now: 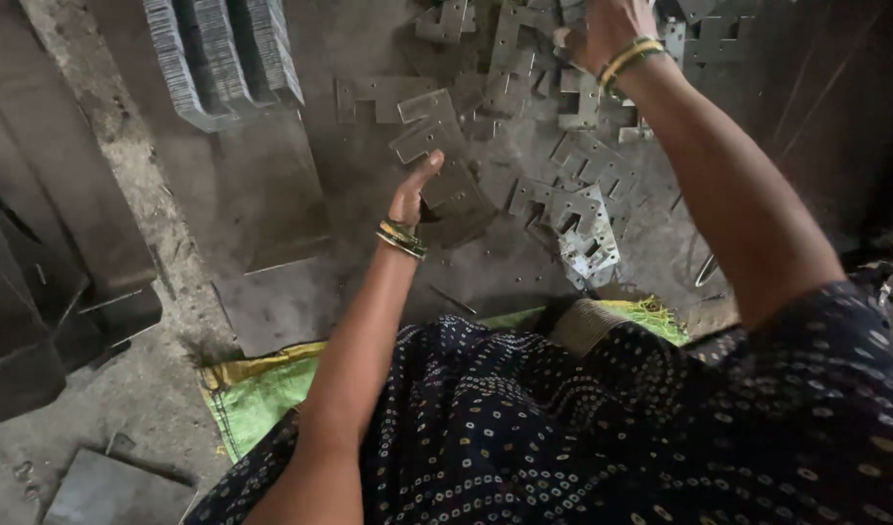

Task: The person gathers metal plates by hand, stacking them together before placing the stack onto a larger metal piece and setting it aside.

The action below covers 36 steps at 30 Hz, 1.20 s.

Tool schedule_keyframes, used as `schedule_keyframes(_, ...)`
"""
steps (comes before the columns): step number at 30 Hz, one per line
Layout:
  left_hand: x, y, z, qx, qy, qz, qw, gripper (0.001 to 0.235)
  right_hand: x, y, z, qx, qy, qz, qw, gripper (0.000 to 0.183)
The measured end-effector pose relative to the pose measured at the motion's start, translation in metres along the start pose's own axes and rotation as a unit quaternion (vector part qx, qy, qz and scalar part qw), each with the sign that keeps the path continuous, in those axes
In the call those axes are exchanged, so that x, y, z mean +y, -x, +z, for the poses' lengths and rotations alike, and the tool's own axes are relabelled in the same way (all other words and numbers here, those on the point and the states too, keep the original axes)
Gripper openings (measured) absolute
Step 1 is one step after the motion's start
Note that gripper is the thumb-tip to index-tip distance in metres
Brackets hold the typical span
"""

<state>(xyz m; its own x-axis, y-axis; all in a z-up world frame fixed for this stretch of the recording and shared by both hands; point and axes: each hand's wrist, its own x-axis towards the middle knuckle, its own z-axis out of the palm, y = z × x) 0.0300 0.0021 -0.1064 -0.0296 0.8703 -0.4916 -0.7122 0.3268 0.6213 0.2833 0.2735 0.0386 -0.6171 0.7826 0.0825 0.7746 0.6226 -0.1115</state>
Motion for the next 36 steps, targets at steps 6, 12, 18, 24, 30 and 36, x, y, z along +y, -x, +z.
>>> schedule_keyframes(6, 0.0, 0.001, 0.001, 0.015, 0.042, -0.002, 0.999, 0.076, 0.005, -0.002, 0.046, -0.093, 0.091, 0.042, 0.991, 0.05)
schedule_keyframes(12, 0.035, 0.041, 0.04, 0.0, 0.1, -0.021, 0.995, 0.071, -0.008, 0.032, 0.01, -0.059, 0.109, 0.071, 0.99, 0.045)
schedule_keyframes(18, 0.038, 0.031, 0.048, -0.018, 0.102, -0.023, 0.994, 0.065, -0.043, 0.073, -0.074, -0.059, -0.237, 0.008, 0.97, 0.035)
schedule_keyframes(24, 0.023, 0.023, 0.035, -0.008, 0.034, -0.053, 0.998, 0.064, 0.027, 0.07, -0.034, -0.029, -0.103, 0.141, 0.984, 0.029)
schedule_keyframes(30, 0.065, 0.067, 0.08, -0.041, 0.099, -0.051, 0.993, 0.069, 0.052, 0.062, 0.027, -0.062, 0.022, 0.116, 0.991, 0.033)
schedule_keyframes(36, 0.088, 0.083, 0.099, -0.104, 0.087, -0.021, 0.991, 0.07, -0.017, 0.082, -0.008, -0.098, -0.017, 0.115, 0.988, 0.049)
